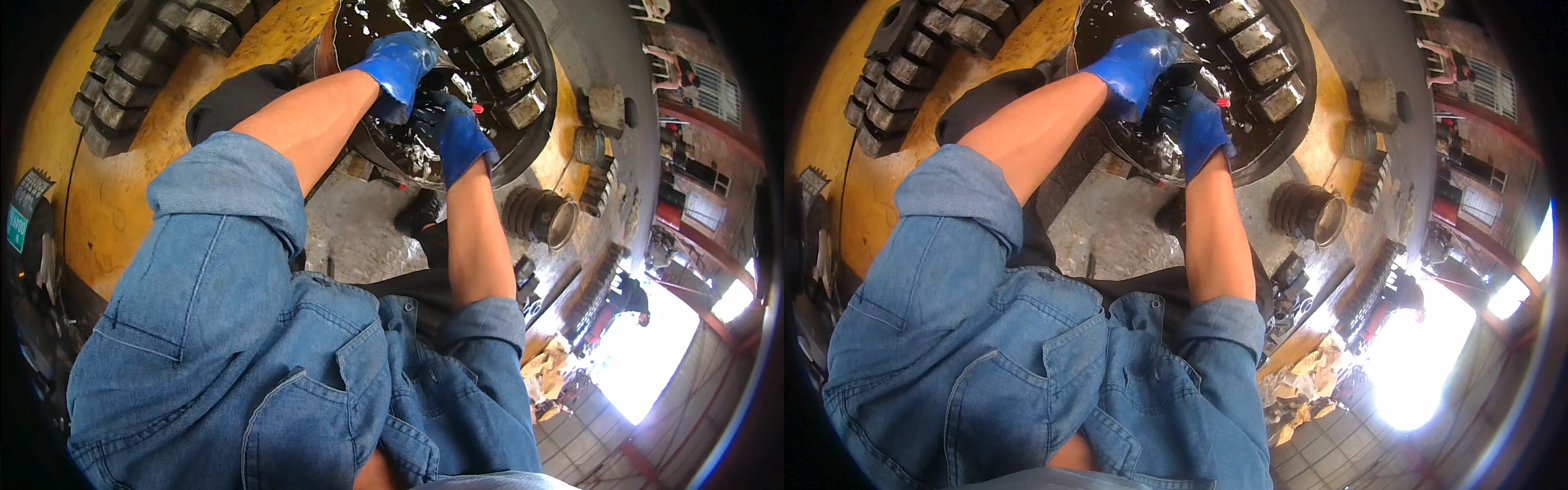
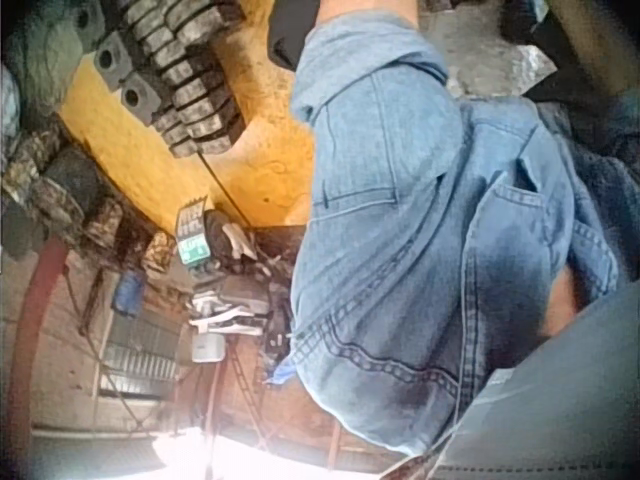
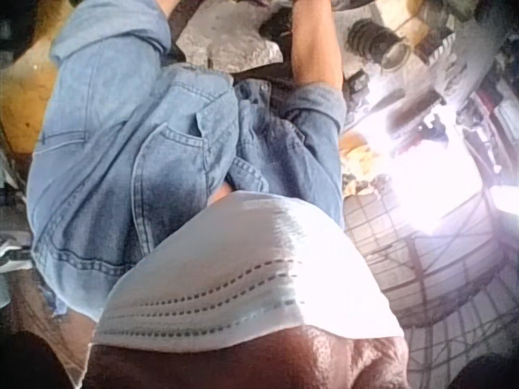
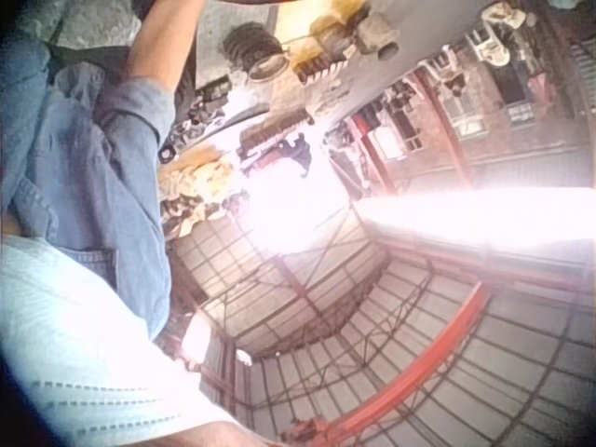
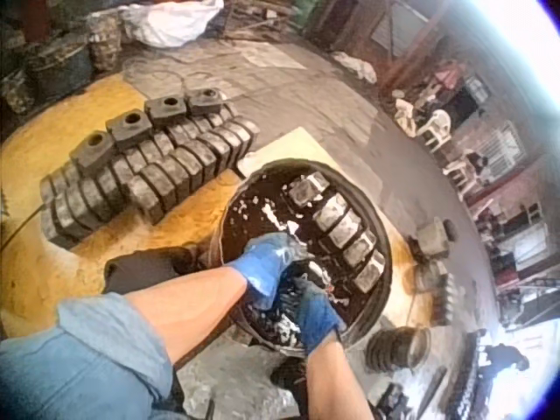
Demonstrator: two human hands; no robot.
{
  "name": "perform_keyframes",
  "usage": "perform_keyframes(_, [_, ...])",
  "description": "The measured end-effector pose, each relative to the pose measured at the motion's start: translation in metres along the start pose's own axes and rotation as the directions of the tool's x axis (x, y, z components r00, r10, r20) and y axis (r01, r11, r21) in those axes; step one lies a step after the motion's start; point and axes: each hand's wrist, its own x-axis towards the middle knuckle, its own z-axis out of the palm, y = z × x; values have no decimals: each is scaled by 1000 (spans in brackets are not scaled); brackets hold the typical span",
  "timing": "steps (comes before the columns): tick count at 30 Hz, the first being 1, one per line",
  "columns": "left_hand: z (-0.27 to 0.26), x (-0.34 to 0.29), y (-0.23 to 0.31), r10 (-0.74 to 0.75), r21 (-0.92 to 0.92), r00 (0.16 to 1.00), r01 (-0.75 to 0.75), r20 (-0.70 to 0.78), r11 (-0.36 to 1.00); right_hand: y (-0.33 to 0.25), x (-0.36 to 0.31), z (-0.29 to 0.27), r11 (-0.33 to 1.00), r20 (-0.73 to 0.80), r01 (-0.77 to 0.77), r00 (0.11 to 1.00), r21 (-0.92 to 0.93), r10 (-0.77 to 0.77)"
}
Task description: The person cleans various metal blocks and components by immersing them in a dark liquid and using a brush.
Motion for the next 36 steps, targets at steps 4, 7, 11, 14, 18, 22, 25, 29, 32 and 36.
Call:
perform_keyframes(4, [-5, 8, -2, -156, -179, 984, 169, 84, 969, -2, -9, 11, 943, -96, 149, 978, -297, -184])
perform_keyframes(7, [-1, 10, 2, -149, -181, 982, 169, 118, 969, -10, -4, 7, 562, -109, 230, 856, -795, -505])
perform_keyframes(11, [-41, -15, 20, 29, 26, 982, -34, 186, 999, -32, -50, 36, -241, 365, 277, 632, -930, -684])
perform_keyframes(14, [-3, -4, -5, 10, -25, 1000, -10, 6, 1000, -33, -50, 44, -364, 433, 249, 658, -897, -616])
perform_keyframes(18, [-1, 8, 0, -82, -129, 996, 75, -46, 989, 2, -33, 26, 102, 114, 276, 666, -956, -737])
perform_keyframes(22, [4, 2, -1, 70, -45, 994, -74, -82, 996, -1, 11, 2, 643, -178, 223, 849, -732, -497])
perform_keyframes(25, [7, 0, -20, 28, -58, 998, -31, -48, 998, -35, -1, 37, 925, -325, -57, 943, -375, -74])
perform_keyframes(29, [-16, -8, 4, 96, 53, 995, -95, -14, 994, -33, 23, 0, 997, 32, 62, 998, -46, -60])
perform_keyframes(32, [-13, -8, 2, 81, 98, 996, -78, -31, 992, -13, 40, 4, 860, 49, 229, 971, -456, -233])
perform_keyframes(36, [1, 5, -1, -3, -44, 1000, 4, 14, 999, 11, 45, -3, 314, 227, 403, 852, -860, -473])
